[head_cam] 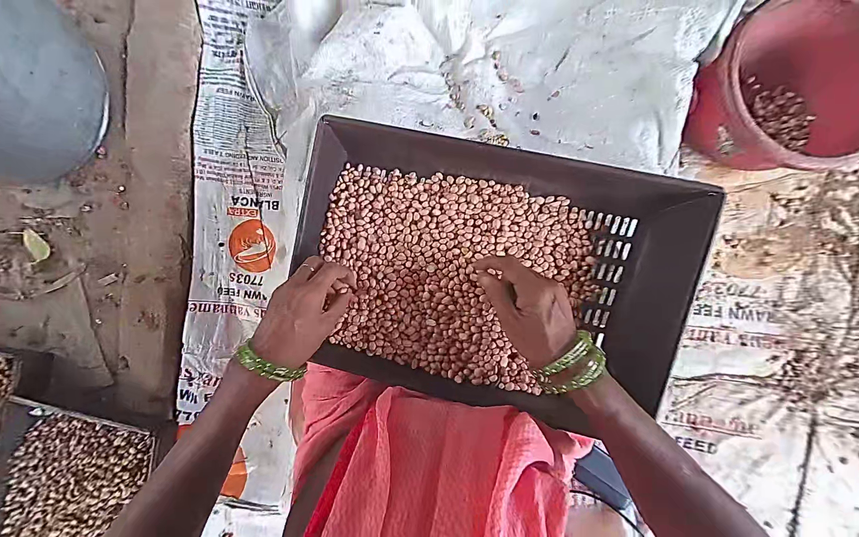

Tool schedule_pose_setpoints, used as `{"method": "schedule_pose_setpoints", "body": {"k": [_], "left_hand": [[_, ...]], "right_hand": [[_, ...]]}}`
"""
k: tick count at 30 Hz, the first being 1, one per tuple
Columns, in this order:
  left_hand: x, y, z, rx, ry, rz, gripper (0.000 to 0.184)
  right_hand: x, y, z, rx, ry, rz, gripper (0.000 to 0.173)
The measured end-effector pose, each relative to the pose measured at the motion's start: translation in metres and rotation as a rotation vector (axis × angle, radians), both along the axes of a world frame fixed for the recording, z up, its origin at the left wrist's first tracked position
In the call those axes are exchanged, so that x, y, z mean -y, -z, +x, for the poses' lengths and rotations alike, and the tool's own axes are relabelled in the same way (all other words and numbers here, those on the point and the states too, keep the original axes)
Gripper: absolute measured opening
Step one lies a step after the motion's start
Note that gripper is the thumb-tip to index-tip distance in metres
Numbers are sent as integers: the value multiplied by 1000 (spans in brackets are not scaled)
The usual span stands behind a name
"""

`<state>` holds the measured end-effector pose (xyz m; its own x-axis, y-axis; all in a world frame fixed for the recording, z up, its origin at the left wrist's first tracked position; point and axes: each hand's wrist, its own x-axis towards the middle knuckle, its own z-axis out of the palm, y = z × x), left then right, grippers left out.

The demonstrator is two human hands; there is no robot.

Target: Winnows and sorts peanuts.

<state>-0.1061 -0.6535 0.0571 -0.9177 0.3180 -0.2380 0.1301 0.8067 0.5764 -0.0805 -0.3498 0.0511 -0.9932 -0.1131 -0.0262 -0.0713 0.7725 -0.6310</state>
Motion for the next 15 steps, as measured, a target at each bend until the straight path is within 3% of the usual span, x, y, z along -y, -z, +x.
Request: {"method": "schedule_pose_setpoints", "body": {"k": [5, 8, 11, 14, 15], "left_hand": [[28, -25, 9, -94, -99, 72, 25], [38, -23, 11, -132, -113, 84, 29], [26, -23, 11, -125, -85, 134, 26], [-7, -26, 15, -116, -4, 227, 23], [-23, -28, 15, -126, 37, 284, 23]], "right_hand": [[14, 7, -22, -46, -165, 322, 25], [11, 17, -22, -111, -198, 335, 20], [5, 9, -22, 10, -77, -2, 22], [0, -7, -14, 350, 143, -622, 8], [0, -12, -10, 460, 177, -824, 12]]}}
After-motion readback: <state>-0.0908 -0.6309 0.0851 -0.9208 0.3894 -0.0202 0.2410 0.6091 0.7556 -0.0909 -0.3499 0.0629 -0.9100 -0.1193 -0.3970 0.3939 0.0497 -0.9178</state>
